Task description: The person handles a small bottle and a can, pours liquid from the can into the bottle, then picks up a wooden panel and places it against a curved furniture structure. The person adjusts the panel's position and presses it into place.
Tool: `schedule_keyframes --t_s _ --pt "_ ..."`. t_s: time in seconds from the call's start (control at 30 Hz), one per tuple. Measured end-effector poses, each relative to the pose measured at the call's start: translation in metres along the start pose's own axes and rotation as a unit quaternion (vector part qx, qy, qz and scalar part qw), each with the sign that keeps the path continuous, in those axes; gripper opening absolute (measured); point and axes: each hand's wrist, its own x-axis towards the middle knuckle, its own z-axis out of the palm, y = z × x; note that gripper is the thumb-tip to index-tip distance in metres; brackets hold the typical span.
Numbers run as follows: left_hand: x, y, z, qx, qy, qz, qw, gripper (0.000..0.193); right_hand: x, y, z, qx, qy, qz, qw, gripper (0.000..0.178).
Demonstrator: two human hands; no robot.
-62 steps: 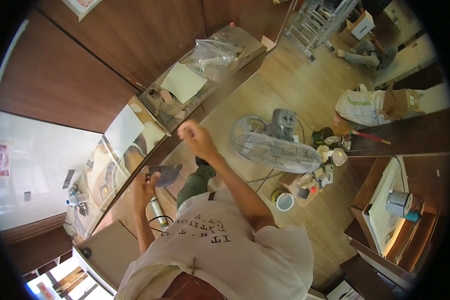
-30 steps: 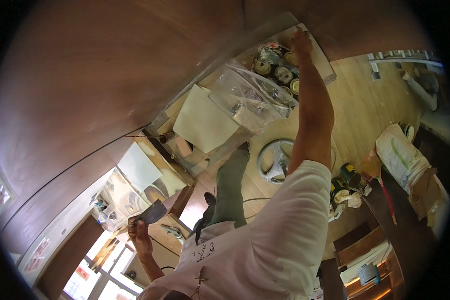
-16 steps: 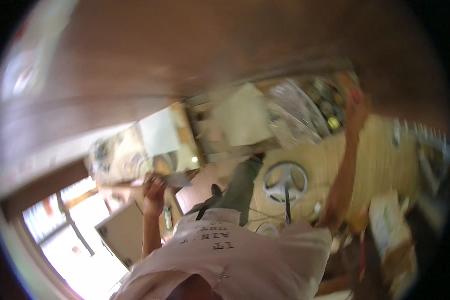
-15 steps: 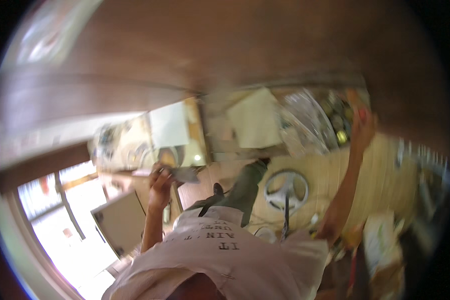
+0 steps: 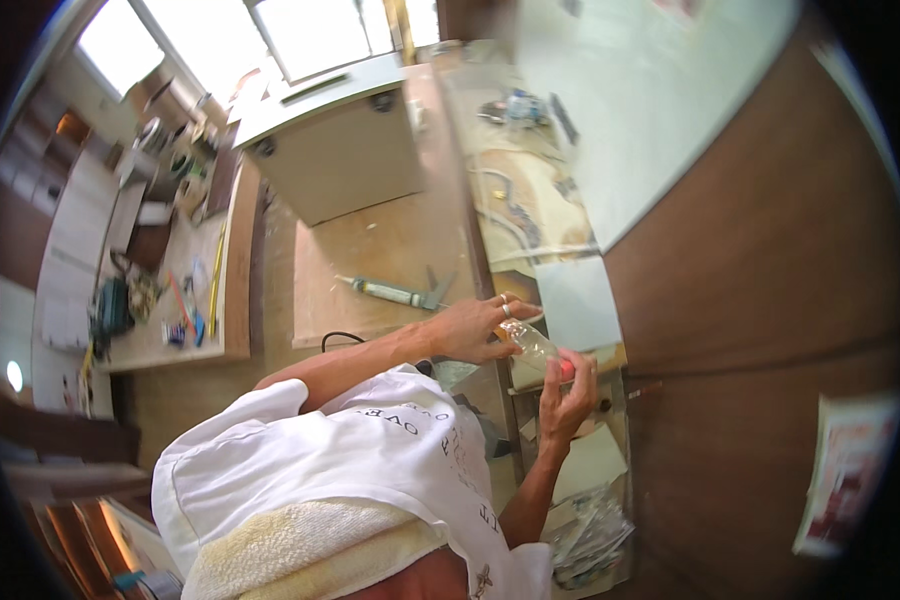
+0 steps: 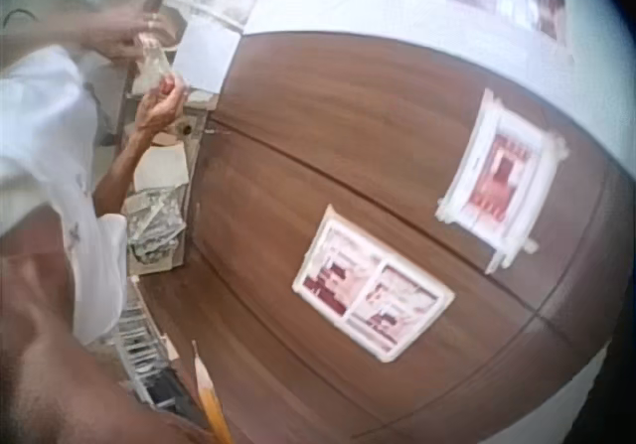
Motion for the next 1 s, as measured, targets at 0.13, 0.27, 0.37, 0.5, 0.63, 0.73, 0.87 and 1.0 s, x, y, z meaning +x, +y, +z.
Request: schedule_keyframes --t_s 0.13,0.27,0.37,0.5,0.63,0.73,0.87,1.0 --pt "-0.065 -0.054 -0.071 0.0 0.06 -0.109 0.992 0.096 0.068 -0.071 0.09 0.04 -0.147 -0.123 0.981 0.016" --pt "-0.119 -0.077 -0.098 -0.026 0.185 -0.146 0.971 0.092 0.093 -0.131 0.174 0.126 -0.228 -0.238 0.936 0.018" --pt "-0.148 -0.108 -0.086 -0.036 0.281 -0.207 0.936 0.08 0.102 -0.154 0.235 0.172 -0.299 -0.286 0.894 0.02" --pt "-0.194 -0.103 -0.102 -0.1 0.305 -0.296 0.899 0.071 0.085 -0.191 0.291 0.351 -0.527 -0.047 0.773 0.022" --pt "-0.247 -0.114 -0.113 -0.176 0.345 -0.24 0.89 0.067 0.065 -0.242 0.323 0.38 -0.697 -0.026 0.607 0.015" --pt "-0.285 -0.137 -0.131 -0.221 0.278 -0.199 0.914 0.062 0.059 -0.28 0.353 0.415 -0.736 -0.107 0.524 0.013" --pt "-0.343 -0.176 -0.168 -0.253 0.197 -0.139 0.937 0.056 0.035 -0.337 0.404 0.455 -0.782 -0.107 0.411 0.014" --pt "-0.409 -0.202 -0.235 -0.177 0.306 -0.07 0.933 0.057 0.011 -0.384 0.477 0.424 -0.827 -0.105 0.355 0.019"
